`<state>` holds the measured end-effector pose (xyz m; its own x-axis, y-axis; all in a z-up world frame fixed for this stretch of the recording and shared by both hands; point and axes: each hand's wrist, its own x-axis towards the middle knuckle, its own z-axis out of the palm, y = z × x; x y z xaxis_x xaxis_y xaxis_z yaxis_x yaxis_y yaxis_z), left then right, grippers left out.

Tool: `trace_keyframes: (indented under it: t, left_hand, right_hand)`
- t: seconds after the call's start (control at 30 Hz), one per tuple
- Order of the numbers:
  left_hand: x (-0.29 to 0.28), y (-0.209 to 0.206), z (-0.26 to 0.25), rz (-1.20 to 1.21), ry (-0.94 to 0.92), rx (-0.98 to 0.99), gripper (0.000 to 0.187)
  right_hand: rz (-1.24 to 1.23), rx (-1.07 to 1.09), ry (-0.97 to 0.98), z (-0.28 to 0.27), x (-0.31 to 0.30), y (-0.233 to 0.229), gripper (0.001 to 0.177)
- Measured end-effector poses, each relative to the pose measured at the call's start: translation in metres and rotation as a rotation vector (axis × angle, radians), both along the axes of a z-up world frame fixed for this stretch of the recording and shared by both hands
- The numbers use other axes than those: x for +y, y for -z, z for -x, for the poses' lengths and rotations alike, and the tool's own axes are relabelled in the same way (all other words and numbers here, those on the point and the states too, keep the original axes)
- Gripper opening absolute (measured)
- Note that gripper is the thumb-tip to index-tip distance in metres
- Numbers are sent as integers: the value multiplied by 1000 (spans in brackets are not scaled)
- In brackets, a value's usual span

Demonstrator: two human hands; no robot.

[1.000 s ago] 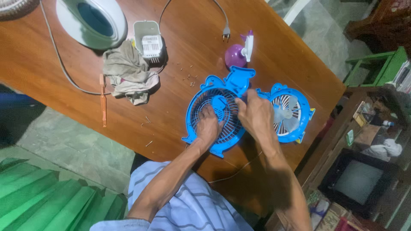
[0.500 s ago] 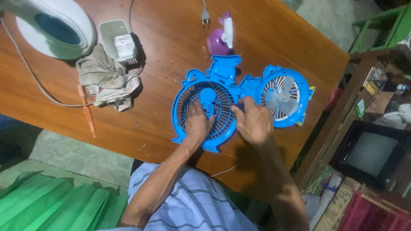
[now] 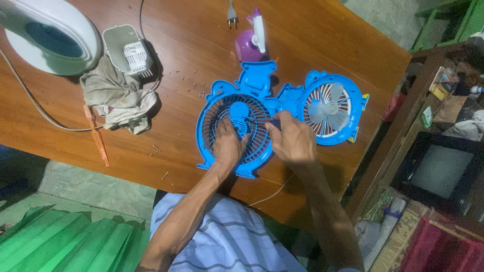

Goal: The person assembles a blue electric fan on a wooden table. They attach the front grill to the fan housing and secure it using a screwdriver and screws.

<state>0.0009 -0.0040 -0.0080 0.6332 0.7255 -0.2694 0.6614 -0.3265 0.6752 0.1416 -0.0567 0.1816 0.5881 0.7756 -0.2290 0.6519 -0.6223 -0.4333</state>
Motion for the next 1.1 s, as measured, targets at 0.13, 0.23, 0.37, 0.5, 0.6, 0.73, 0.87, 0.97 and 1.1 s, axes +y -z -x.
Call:
trace_keyframes:
  t: [0.13,0.23,0.37,0.5,0.6,0.73,0.87,0.97,1.1]
  left_hand:
    - [-1,2,-1,-30,-3,-11,96]
    - [-2,2,-1,-21,-5,4,96]
    - [-2,3,0,-39,2,-7,96]
    - [-2,3,0,-41,-3,-1,96]
    - [-1,1,-1,-28,3,3,96]
    - [0,1,0,-42,3,-18,97]
    - [0,3,1,-62,17,-27,97]
    - [0,1,0,-65,16,-30,96]
    - [2,-2,1,-19,39,2,95]
  right_hand:
    - [-29,0,-14,1,-1,-2,27]
    - [-30,-7,-13,1,-1,0,26]
    - [-60,-20,-20,1,-1,4,26]
    - [-57,-19,-21,1,-2,4,26]
    - [-7,-28,9,-1,1,3,28]
    - [66,2,106,-4,4,-2,32]
    - [67,1,143,-8,3,-2,33]
    - [67,7,173,-11,2,1,33]
    - [114,42,224,-15,1,3,34]
